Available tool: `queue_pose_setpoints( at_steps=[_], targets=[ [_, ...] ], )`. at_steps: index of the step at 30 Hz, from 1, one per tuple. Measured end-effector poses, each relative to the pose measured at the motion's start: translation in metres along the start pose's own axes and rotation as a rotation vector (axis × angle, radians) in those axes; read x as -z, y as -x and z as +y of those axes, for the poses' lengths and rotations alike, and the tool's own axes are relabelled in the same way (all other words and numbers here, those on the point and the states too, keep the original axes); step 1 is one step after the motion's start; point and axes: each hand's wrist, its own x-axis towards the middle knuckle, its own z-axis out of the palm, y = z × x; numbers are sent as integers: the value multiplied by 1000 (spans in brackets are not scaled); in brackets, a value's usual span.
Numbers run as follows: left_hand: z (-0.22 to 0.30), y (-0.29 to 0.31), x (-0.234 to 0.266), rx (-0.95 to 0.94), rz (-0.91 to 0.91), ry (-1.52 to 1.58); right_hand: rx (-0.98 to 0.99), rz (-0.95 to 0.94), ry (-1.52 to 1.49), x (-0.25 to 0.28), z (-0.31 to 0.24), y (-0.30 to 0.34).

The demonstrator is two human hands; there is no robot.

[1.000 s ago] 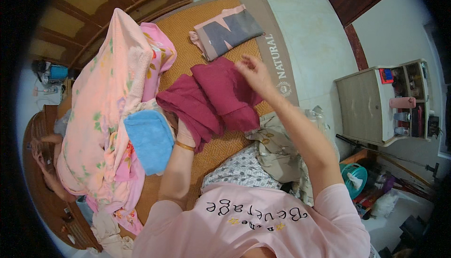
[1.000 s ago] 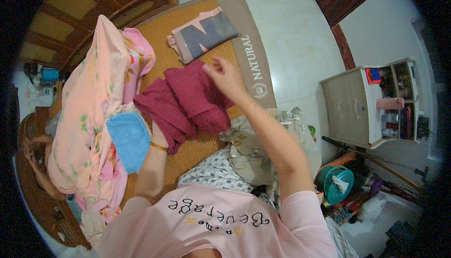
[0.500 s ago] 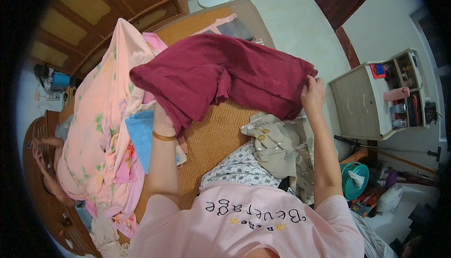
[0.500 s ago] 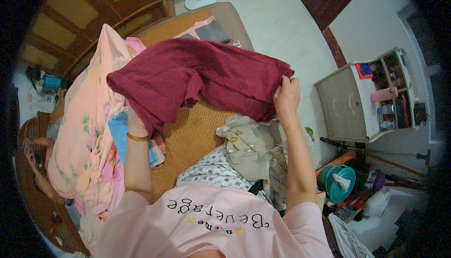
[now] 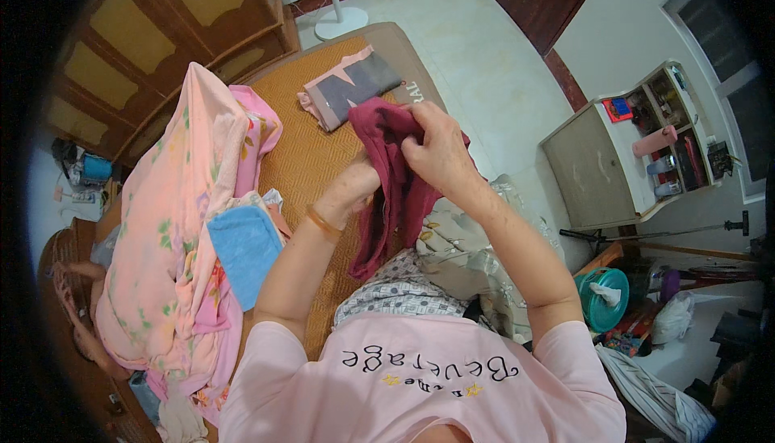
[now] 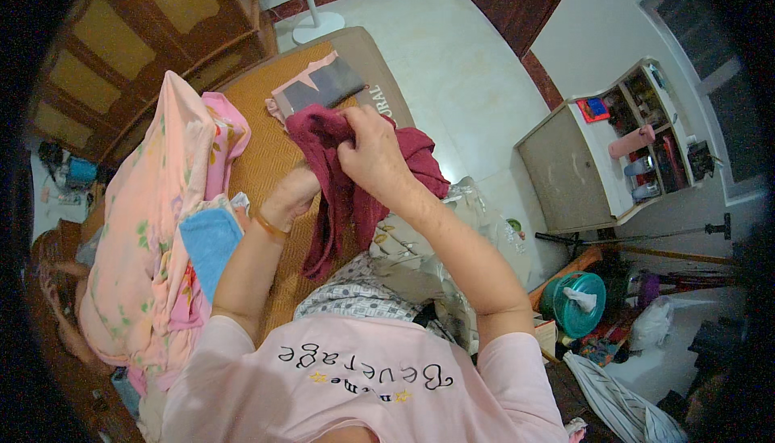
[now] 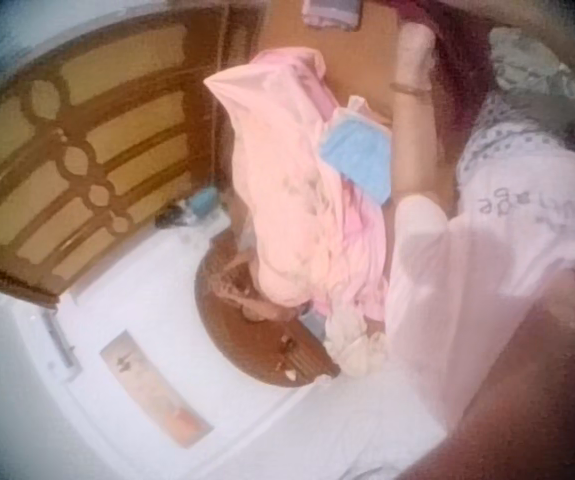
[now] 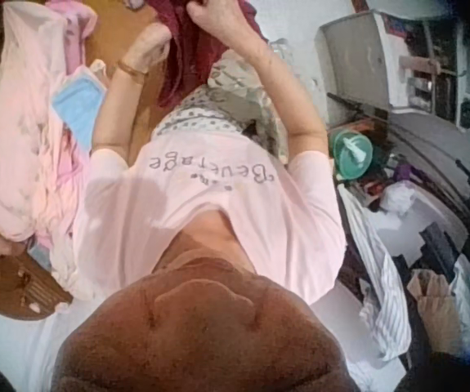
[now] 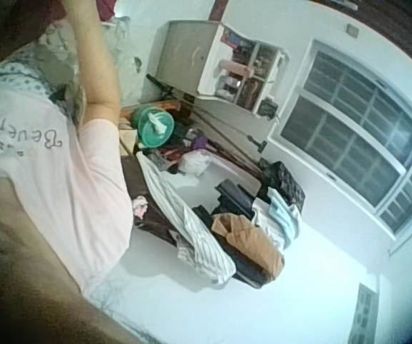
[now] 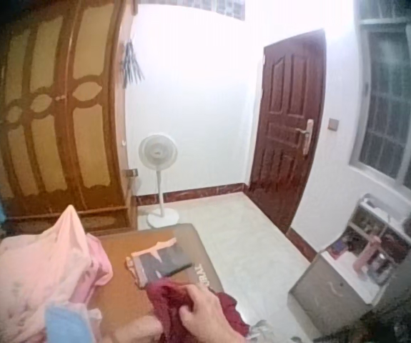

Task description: The person sits on a mat and folds several garments one by one, including a pink shirt, a maroon shirt, a blue towel, and patterned pants. Each item is smoothed, folded into a compact rectangle, and stacked on the mat.

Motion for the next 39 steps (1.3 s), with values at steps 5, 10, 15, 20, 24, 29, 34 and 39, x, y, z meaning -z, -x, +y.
queue_pose_setpoints(
  at_steps=[5, 10, 15, 20, 24, 29, 34, 39],
  targets=[
    [0, -7, -1, 74, 53, 155, -309, 97, -293, 8, 21, -9],
    [-1, 11, -22, -327, 137, 157, -69, -74, 240, 30, 4, -8],
    [-3, 9, -44, -761, 381, -226, 80, -72, 473, 50, -36, -36],
    [-8, -37, -5, -596, 525, -687, 92, 50, 505, 97, -67, -73],
    [-9, -53, 26, -403, 373, -967, 59, 173, 573, 157, -68, -95],
    [59, -77, 60, -417, 565, -1012, 74, 349, 677, 214, -46, -103],
    [157, -111, 85, -304, 666, -1194, 99, 398, 758, 261, -21, -112],
    [180, -164, 70, -162, 393, -993, -21, 228, 884, 277, 17, -99]
  ],
)
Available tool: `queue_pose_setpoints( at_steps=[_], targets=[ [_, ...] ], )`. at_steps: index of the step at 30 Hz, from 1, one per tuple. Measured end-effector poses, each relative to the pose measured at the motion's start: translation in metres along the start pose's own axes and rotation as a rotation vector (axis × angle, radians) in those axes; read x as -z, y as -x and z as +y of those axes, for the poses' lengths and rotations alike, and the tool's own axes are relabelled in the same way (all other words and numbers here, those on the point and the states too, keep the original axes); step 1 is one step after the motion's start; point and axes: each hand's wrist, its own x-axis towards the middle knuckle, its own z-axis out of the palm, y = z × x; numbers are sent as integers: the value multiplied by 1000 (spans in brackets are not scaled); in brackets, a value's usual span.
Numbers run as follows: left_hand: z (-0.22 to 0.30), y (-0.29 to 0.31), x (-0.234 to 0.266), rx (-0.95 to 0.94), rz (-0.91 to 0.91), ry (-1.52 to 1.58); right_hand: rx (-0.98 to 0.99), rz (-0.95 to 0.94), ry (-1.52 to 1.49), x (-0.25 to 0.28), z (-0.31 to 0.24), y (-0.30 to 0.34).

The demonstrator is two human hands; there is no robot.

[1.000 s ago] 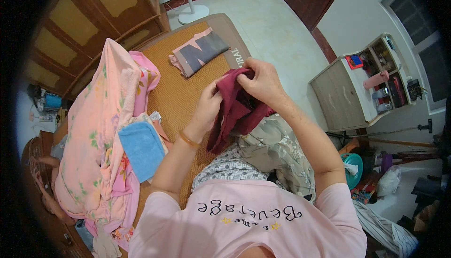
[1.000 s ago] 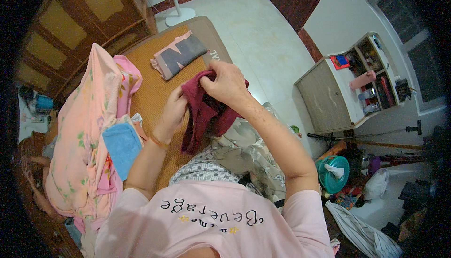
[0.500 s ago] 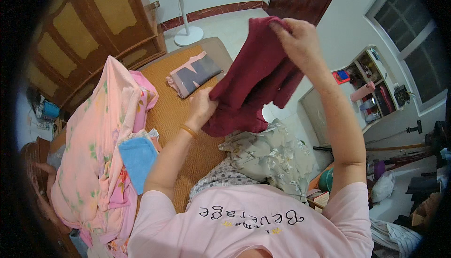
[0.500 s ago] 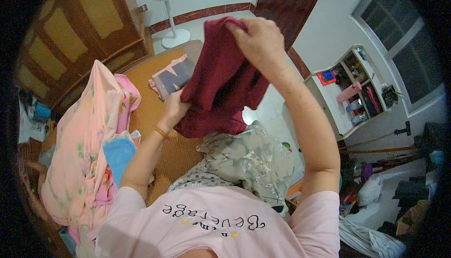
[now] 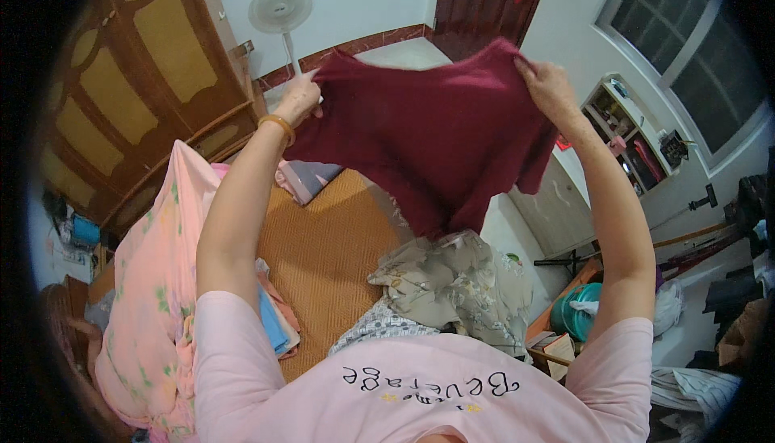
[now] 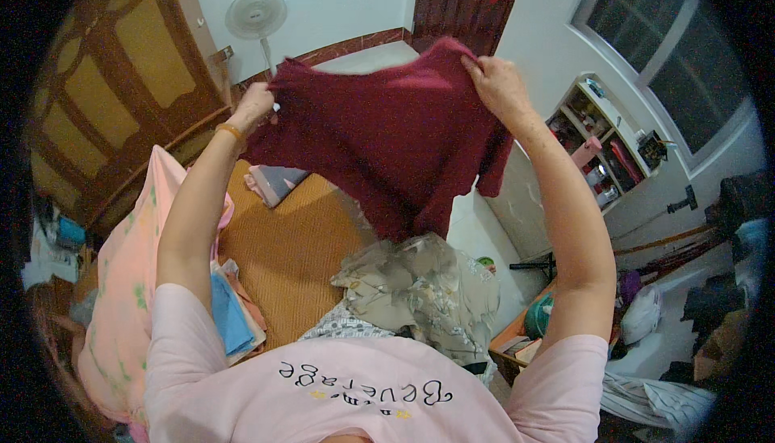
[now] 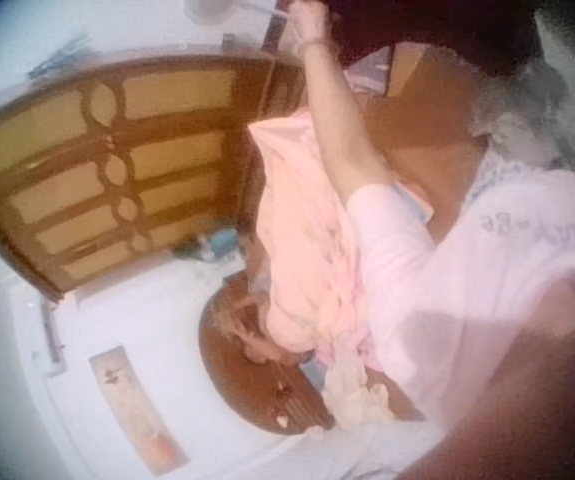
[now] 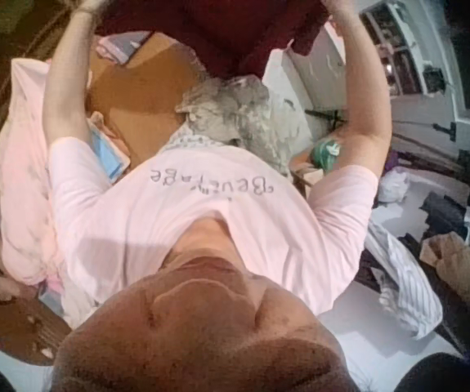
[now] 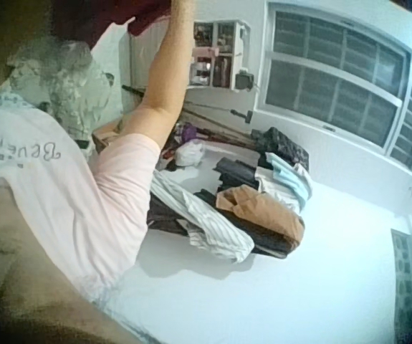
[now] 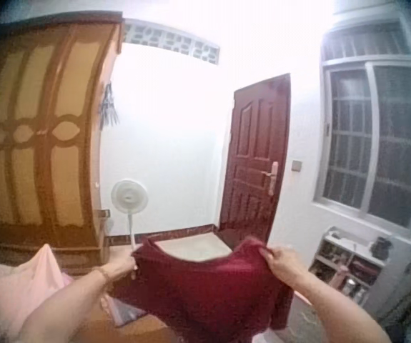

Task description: The person sits on a mat and folds several garments one by one, including a pink shirt, a maroon shirt, a blue towel, and patterned pants. Each item is smoothed, folded into a compact rectangle, and stacked on the mat.

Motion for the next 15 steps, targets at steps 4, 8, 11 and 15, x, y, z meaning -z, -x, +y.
queue_pose_setpoints(
  at_steps=[4, 8, 11, 15],
  targets=[
    [40, -28, -13, -20, -267, 620, -96, 216, -168, 9, 41, 2],
    [106, -53, -42, -128, -244, 1061, -165, 281, -124, 35, 58, -8],
    [134, -70, -36, -278, -281, 1111, -94, 448, 21, 86, 49, -16],
    [134, -90, -10, -575, -115, 1396, -87, 474, -140, 119, -12, 11]
  ],
)
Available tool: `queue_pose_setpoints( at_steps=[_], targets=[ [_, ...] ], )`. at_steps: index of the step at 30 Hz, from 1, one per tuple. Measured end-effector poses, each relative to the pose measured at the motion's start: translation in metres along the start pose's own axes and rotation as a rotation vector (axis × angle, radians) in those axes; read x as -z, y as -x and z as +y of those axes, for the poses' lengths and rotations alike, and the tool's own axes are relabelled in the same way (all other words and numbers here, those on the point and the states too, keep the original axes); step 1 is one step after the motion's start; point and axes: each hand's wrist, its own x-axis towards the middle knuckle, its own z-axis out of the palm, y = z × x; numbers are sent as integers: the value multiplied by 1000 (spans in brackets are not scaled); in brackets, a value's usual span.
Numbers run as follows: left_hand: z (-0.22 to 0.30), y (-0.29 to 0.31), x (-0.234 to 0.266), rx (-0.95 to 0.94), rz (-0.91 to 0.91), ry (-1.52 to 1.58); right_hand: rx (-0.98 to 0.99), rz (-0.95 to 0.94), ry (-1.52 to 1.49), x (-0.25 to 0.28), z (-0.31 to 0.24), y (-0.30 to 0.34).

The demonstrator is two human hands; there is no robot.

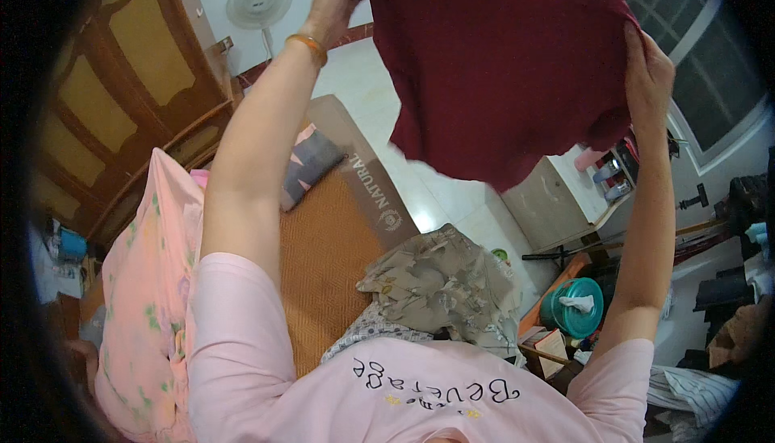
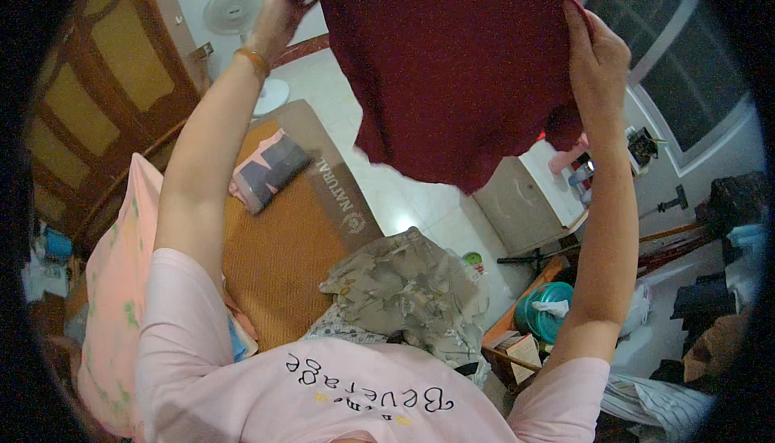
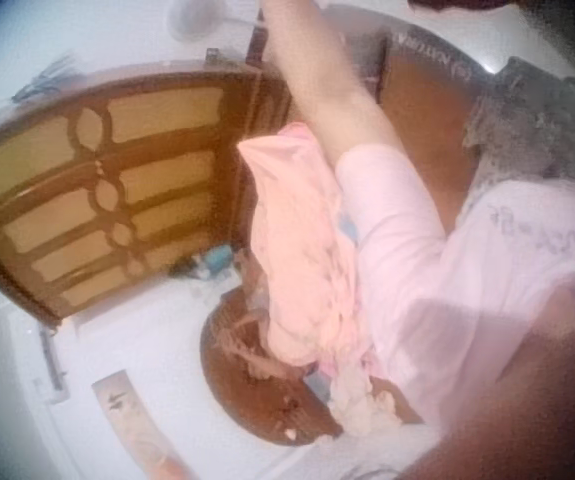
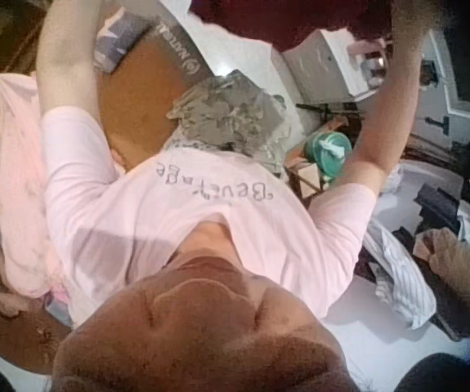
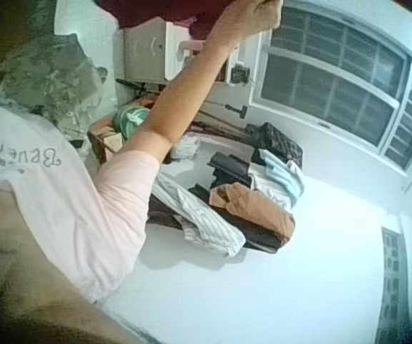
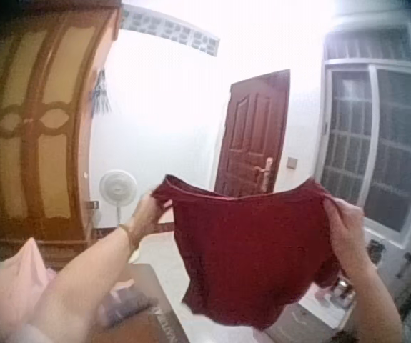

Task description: The person sits on a mat and folds several garments one by one, including a pink shirt, a maroon shirt, a blue towel, and patterned pants. Each item is smoothed, folded into a compact rectangle, and stacked on the mat.

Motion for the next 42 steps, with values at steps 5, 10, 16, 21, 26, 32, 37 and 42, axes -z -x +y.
queue_pose_setpoints(
  at_steps=[5, 10, 16, 21, 26, 32, 37, 42],
  targets=[
    [48, 41, 86, -246, 124, -35, 293, -261, -132, -21, -77, 63],
    [80, 164, 175, -34, 331, 70, 421, -651, -380, -86, -128, 158],
    [76, 310, 226, 297, 706, 151, 457, -1020, -511, -145, -187, 310],
    [62, 355, 263, 360, 938, 76, 476, -1288, -561, -169, -224, 410],
    [52, 365, 282, 237, 847, -145, 489, -1339, -651, -183, -243, 460],
    [28, 386, 291, 283, 799, -428, 407, -1642, -816, -185, -259, 488],
    [-4, 436, 286, 286, 846, -856, 310, -1590, -991, -211, -208, 473],
    [-12, 481, 275, 462, 1100, -541, -298, -977, -631, -267, -84, 428]
  ],
)
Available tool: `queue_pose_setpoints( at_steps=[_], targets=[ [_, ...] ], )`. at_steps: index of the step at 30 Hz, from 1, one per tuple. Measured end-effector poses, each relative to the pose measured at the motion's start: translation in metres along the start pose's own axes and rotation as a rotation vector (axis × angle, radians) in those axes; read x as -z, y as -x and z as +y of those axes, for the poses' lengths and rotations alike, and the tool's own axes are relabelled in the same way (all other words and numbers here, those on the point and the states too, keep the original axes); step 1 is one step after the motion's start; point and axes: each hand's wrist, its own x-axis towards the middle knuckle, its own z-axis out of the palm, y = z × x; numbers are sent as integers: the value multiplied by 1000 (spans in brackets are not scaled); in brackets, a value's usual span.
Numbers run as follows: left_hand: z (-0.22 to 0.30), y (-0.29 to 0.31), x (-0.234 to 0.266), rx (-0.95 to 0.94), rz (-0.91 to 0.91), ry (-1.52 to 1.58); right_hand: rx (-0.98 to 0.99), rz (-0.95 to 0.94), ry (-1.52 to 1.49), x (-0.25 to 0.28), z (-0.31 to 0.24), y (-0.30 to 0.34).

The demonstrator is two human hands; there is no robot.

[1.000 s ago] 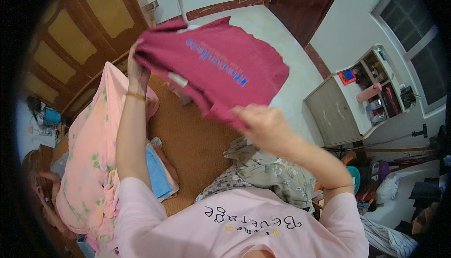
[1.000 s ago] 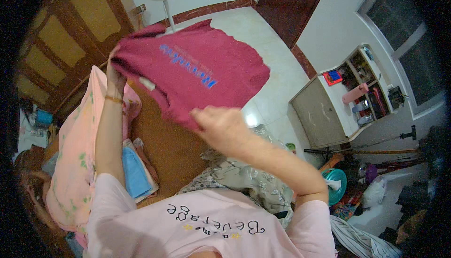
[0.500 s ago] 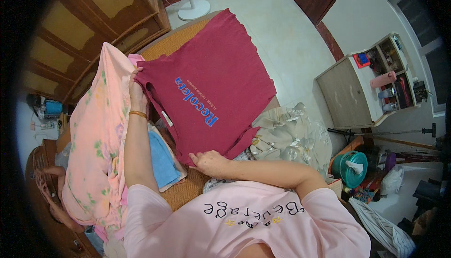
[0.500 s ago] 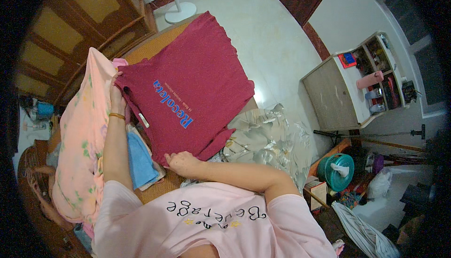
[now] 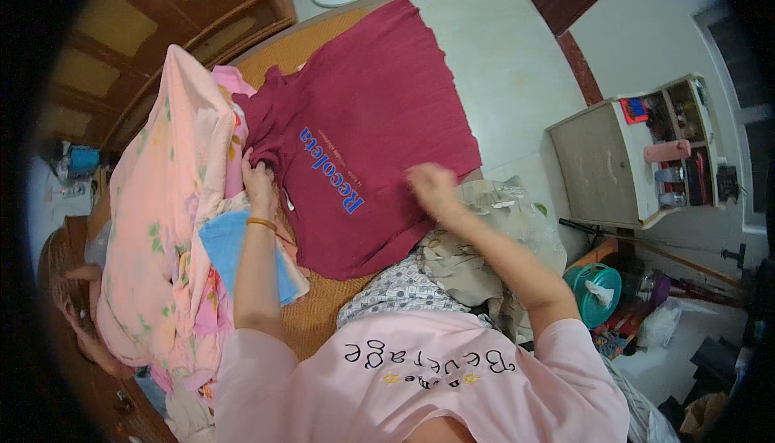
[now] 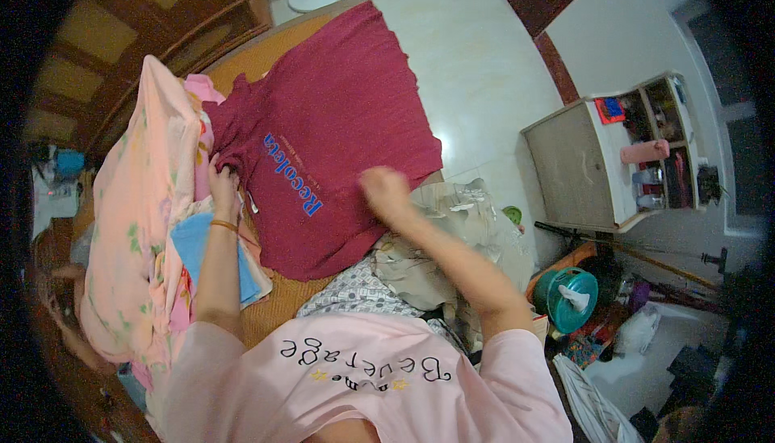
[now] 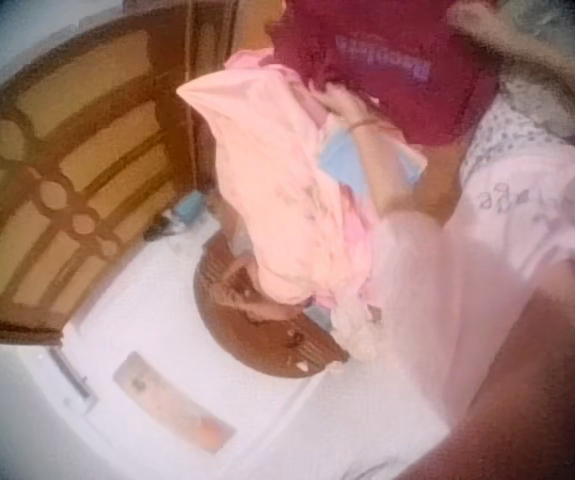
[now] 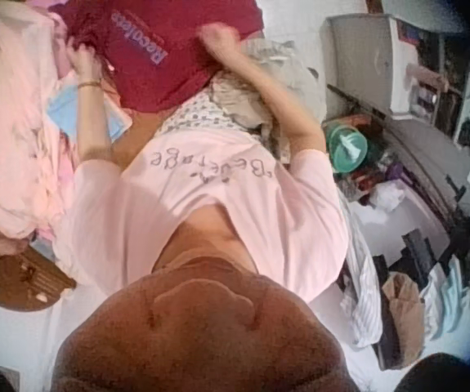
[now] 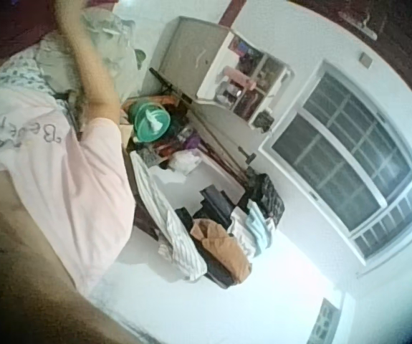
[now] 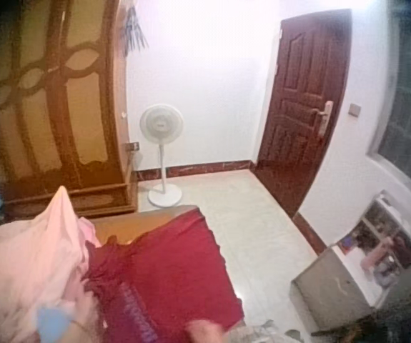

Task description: The person sits on a mat and folds several garments one by one, including a pink shirt, a maroon shirt, a blue towel, and patterned pants. Each item is smoothed, folded into a compact rectangle, and stacked on the mat.

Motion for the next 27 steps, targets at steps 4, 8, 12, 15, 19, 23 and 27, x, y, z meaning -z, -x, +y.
queue_pose_setpoints(
  at_steps=[4, 8, 12, 15, 19, 23, 27],
  targets=[
    [-24, 42, 3, -181, 278, -222, -385, 300, 156, 68, 95, -28],
    [-52, 111, 2, -291, 270, -578, -862, 220, -125, 82, 153, -33],
    [-69, 170, -3, -137, 362, -953, -1246, 266, -1019, 76, 157, -58],
    [-71, 182, 0, -51, 370, -896, -1347, 638, -1356, 83, 153, -76],
    [-64, 173, 19, 261, 194, -121, -1273, 689, -1706, 102, 170, -72],
    [-48, 178, 49, 245, 159, -87, -1075, 721, -1615, 137, 201, -51],
    [-44, 197, 67, 165, 161, -326, -1130, 462, -1401, 148, 208, -3]
  ],
)
